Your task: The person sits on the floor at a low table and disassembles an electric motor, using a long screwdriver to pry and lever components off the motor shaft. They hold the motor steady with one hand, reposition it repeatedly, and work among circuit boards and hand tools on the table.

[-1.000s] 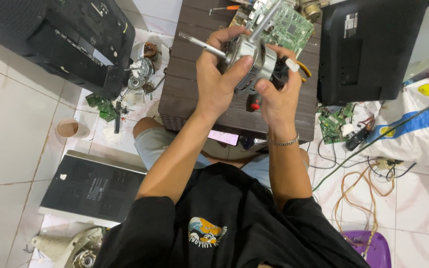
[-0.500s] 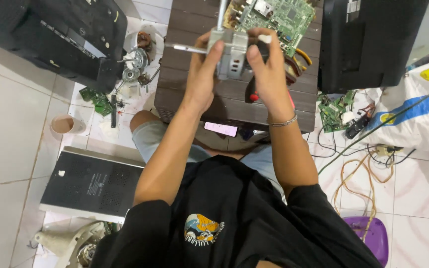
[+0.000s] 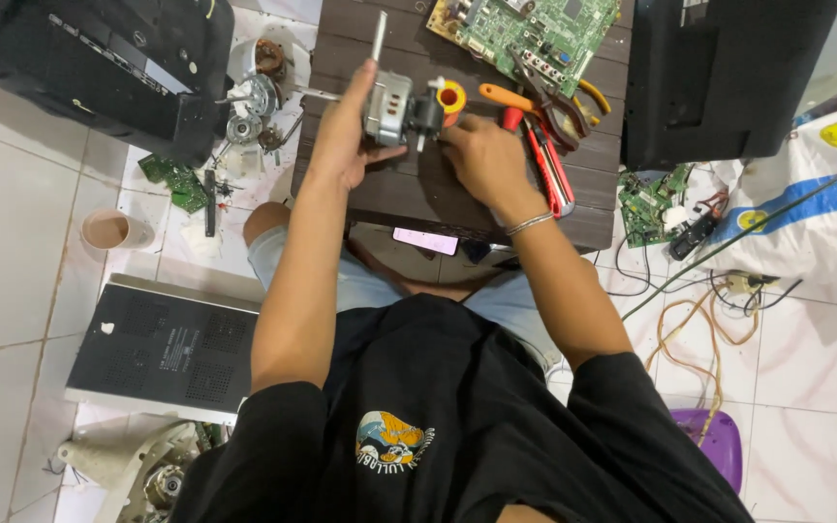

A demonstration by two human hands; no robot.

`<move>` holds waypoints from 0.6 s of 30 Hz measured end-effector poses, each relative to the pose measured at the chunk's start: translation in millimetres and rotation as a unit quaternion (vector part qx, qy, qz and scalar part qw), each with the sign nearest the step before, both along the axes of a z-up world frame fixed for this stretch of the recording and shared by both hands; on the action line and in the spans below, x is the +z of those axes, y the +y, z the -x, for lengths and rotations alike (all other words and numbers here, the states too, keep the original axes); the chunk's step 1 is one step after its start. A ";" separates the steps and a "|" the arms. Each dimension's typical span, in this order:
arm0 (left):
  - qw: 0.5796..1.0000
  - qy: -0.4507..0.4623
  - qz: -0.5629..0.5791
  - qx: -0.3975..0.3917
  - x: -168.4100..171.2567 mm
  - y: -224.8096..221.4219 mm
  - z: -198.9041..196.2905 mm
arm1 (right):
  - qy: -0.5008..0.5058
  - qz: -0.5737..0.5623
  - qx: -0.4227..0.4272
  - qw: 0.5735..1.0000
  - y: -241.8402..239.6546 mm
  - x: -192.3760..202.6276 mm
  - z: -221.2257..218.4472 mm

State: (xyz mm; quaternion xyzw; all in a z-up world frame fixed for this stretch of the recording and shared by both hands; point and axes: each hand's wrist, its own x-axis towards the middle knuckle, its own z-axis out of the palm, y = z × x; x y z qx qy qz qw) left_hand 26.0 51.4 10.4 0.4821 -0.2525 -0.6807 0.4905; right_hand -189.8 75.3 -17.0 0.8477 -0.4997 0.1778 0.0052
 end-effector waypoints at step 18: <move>0.853 -0.519 0.056 -0.027 -24.3 -23.0 0.6 | -0.035 0.083 -0.053 0.994 -15.9 -8.0 13.3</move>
